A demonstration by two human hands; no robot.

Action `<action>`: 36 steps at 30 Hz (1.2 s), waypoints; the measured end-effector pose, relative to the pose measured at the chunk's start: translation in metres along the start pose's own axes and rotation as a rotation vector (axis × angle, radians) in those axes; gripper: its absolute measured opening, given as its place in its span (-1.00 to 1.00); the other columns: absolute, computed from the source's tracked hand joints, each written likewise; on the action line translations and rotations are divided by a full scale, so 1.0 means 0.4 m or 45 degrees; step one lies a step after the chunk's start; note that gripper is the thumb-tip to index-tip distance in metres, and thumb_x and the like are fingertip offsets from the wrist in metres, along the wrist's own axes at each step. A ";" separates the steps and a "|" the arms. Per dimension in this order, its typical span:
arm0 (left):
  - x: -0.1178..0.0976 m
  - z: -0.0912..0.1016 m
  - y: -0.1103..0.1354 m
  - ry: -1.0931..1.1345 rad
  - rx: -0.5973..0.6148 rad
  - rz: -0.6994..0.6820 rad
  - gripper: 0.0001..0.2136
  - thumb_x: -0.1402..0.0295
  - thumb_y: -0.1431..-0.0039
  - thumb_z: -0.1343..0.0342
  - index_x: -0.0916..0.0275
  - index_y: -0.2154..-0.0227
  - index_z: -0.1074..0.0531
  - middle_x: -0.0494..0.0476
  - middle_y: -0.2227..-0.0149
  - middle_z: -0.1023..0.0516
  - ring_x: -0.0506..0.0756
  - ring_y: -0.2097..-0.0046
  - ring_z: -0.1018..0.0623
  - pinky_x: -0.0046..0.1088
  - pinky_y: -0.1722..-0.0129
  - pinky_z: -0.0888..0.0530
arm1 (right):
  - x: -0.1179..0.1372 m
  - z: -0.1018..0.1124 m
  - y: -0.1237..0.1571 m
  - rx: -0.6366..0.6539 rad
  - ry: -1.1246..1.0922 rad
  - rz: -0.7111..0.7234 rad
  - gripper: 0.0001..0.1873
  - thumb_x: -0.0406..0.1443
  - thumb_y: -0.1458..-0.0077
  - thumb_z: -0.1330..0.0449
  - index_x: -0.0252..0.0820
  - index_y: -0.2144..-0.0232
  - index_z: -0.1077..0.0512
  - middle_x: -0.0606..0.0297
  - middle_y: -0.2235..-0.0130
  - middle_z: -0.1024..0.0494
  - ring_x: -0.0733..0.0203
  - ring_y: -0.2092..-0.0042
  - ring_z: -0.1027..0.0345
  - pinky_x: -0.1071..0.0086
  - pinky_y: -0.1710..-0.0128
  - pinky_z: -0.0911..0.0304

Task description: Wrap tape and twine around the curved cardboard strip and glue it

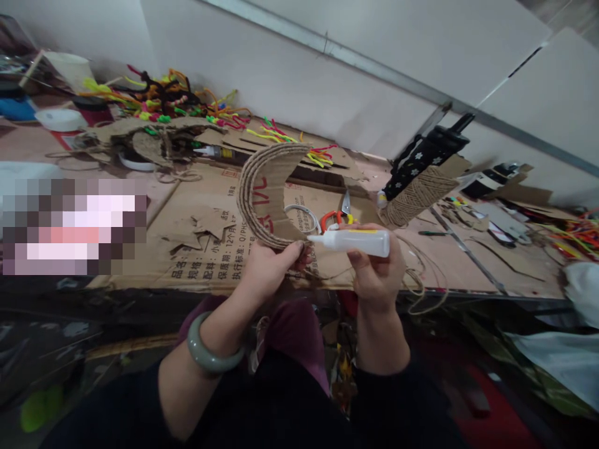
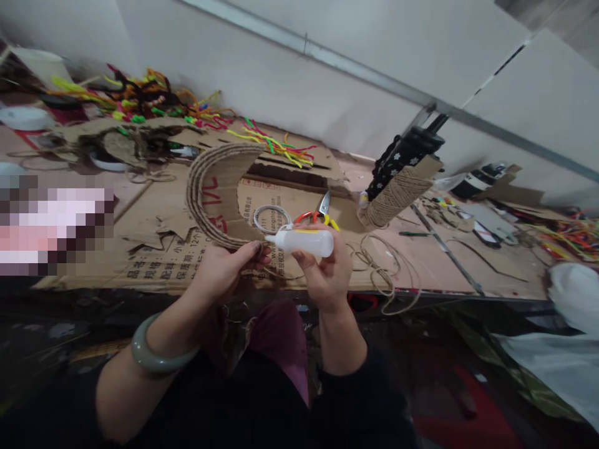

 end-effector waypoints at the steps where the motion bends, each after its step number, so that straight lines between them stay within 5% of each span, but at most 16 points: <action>1: 0.000 0.000 0.000 -0.002 0.002 0.001 -0.85 0.35 0.04 -0.24 0.32 0.41 -0.51 0.09 0.50 -0.60 0.04 0.50 -0.60 -0.49 0.48 -0.56 | -0.001 0.001 0.000 -0.028 0.008 0.002 -0.65 -0.28 -0.03 -0.32 -0.04 0.09 -0.43 0.29 0.19 -0.56 0.15 0.15 -0.51 0.21 0.09 -0.45; 20: -0.007 -0.004 0.001 0.030 -0.016 0.020 -0.83 0.37 0.10 -0.28 0.33 0.41 -0.51 0.09 0.52 -0.60 0.02 0.52 -0.58 -0.50 0.49 -0.57 | 0.011 -0.002 -0.008 0.025 0.138 0.031 -0.71 -0.25 -0.04 -0.32 -0.04 0.15 -0.43 0.28 0.23 -0.62 0.14 0.17 -0.54 0.22 0.11 -0.45; 29: -0.014 -0.009 0.006 0.026 -0.039 0.045 -0.85 0.38 0.13 -0.28 0.32 0.45 -0.51 0.08 0.54 -0.59 0.02 0.53 -0.58 -0.51 0.51 -0.55 | 0.014 -0.002 -0.015 0.028 0.231 0.103 -0.79 -0.24 -0.06 -0.31 0.00 0.21 -0.47 0.37 0.26 -0.64 0.14 0.18 -0.54 -0.01 -0.20 -0.21; 36: -0.015 -0.011 0.004 0.027 -0.040 0.047 -0.84 0.36 0.14 -0.28 0.31 0.45 -0.50 0.09 0.53 -0.58 0.03 0.53 -0.56 -0.49 0.51 -0.54 | 0.022 -0.008 -0.020 0.035 0.224 0.128 -0.82 -0.25 -0.05 -0.32 0.01 0.24 -0.48 0.39 0.28 -0.65 0.14 0.21 -0.55 -0.05 -0.20 -0.19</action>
Point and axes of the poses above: each hand's wrist, its own y-axis away from the middle knuckle, its own z-axis out of the back of the hand, x = y × z, the point moved 1 cm from there along -y, towards the middle knuckle
